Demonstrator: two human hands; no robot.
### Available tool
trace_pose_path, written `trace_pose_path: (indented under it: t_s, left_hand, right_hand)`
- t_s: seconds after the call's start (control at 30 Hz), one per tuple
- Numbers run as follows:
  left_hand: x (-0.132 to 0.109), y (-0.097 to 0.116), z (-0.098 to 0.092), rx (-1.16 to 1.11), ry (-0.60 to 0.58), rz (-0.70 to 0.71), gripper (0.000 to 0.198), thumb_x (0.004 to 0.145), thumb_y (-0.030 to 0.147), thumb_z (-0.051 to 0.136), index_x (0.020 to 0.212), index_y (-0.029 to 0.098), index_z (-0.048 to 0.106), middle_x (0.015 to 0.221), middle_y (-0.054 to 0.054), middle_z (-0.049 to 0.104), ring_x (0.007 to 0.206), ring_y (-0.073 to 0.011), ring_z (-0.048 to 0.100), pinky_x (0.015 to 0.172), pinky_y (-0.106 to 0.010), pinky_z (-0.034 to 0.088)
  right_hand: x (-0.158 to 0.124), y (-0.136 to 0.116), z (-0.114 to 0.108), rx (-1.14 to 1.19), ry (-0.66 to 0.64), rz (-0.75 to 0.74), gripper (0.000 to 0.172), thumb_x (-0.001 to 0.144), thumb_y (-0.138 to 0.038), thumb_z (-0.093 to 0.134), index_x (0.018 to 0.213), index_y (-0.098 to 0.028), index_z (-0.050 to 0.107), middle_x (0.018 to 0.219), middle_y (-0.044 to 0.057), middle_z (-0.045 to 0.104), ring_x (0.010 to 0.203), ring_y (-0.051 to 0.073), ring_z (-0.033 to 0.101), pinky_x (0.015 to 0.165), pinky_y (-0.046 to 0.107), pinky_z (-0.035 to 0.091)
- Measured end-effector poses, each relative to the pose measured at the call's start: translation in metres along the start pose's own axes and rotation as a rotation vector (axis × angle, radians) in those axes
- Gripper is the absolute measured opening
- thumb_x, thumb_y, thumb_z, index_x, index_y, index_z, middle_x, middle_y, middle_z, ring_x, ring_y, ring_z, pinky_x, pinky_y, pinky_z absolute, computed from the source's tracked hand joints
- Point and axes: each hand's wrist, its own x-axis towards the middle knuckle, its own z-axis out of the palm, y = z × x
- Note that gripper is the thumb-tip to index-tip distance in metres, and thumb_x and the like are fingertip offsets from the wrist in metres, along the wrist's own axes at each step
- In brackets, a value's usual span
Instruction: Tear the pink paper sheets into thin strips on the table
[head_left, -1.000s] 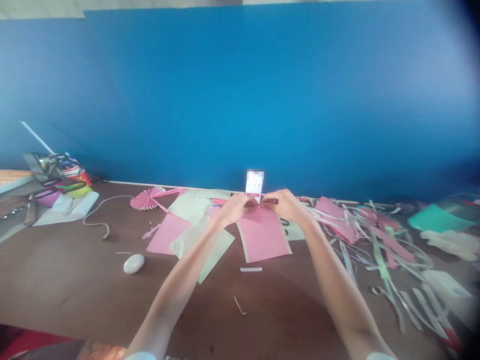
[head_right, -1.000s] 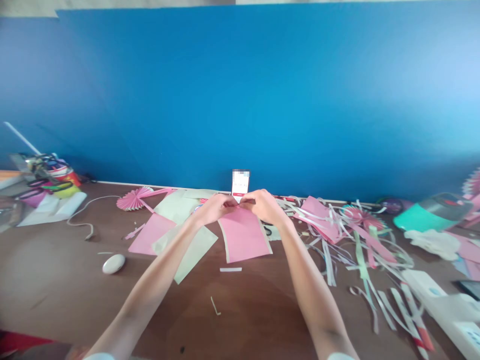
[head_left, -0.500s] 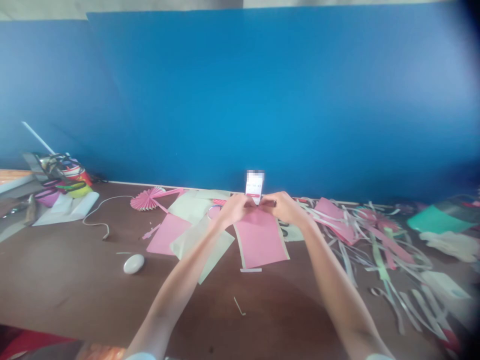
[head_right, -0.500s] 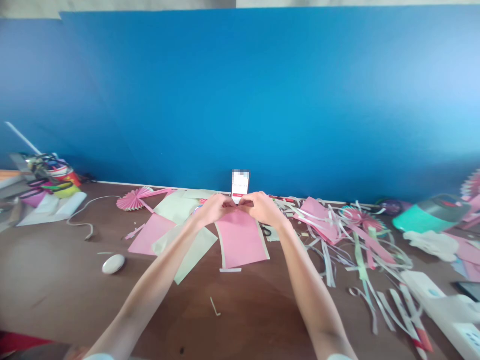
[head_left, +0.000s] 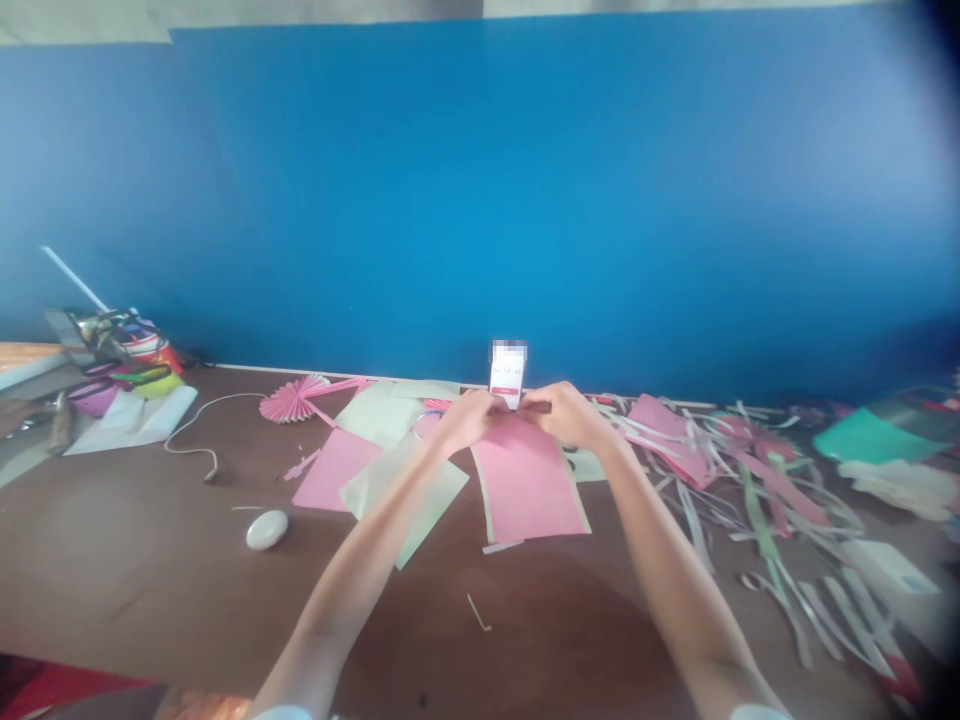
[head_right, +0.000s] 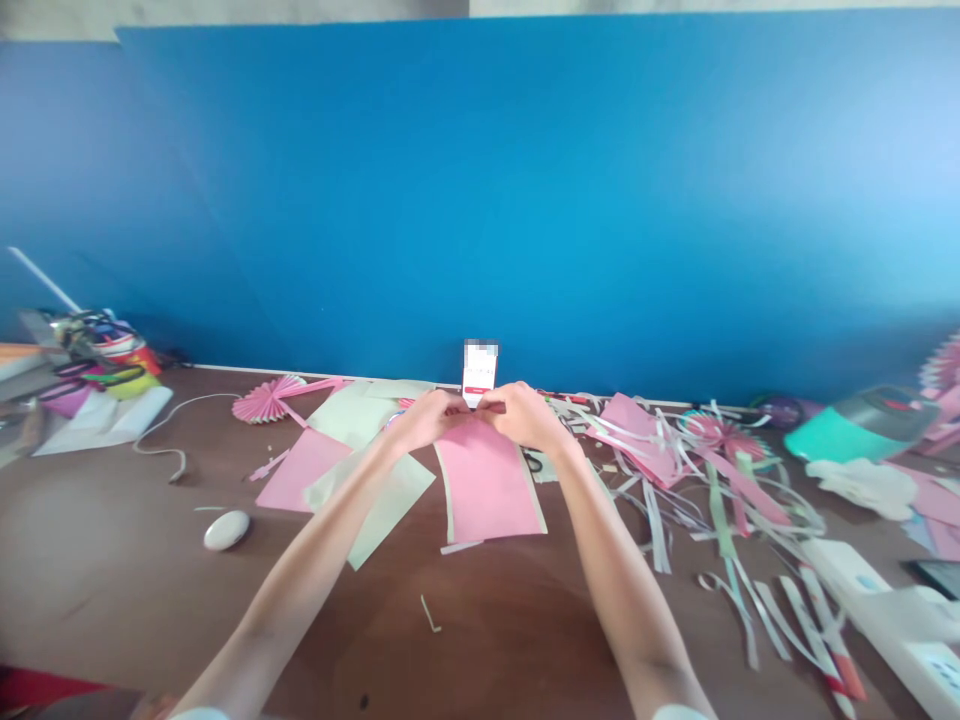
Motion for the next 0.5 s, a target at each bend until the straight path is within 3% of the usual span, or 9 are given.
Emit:
trace_pose_path:
  t_s: [0.2, 0.5]
  left_hand:
    - [0.0012, -0.0024, 0.0060, 0.049, 0.022, 0.013, 0.022, 0.081, 0.019, 0.047, 0.083, 0.017, 0.069, 0.083, -0.005, 0.069, 0.075, -0.0181, 0.062, 0.065, -0.024, 0.043]
    - [0.0007, -0.0017, 0.0028, -0.054, -0.062, 0.011, 0.020, 0.081, 0.024, 0.048, 0.084, 0.017, 0.067, 0.087, -0.004, 0.069, 0.077, -0.0169, 0.062, 0.068, -0.024, 0.045]
  right_hand:
    - [0.0011, 0.0000, -0.0005, -0.036, -0.058, 0.004, 0.019, 0.081, -0.024, 0.054, 0.086, -0.023, 0.072, 0.091, 0.002, 0.072, 0.083, 0.020, 0.064, 0.076, 0.029, 0.046]
    - [-0.0009, -0.0032, -0.0021, -0.080, -0.068, -0.001, 0.020, 0.078, -0.018, 0.052, 0.082, -0.022, 0.072, 0.086, 0.002, 0.072, 0.076, 0.018, 0.063, 0.069, 0.027, 0.044]
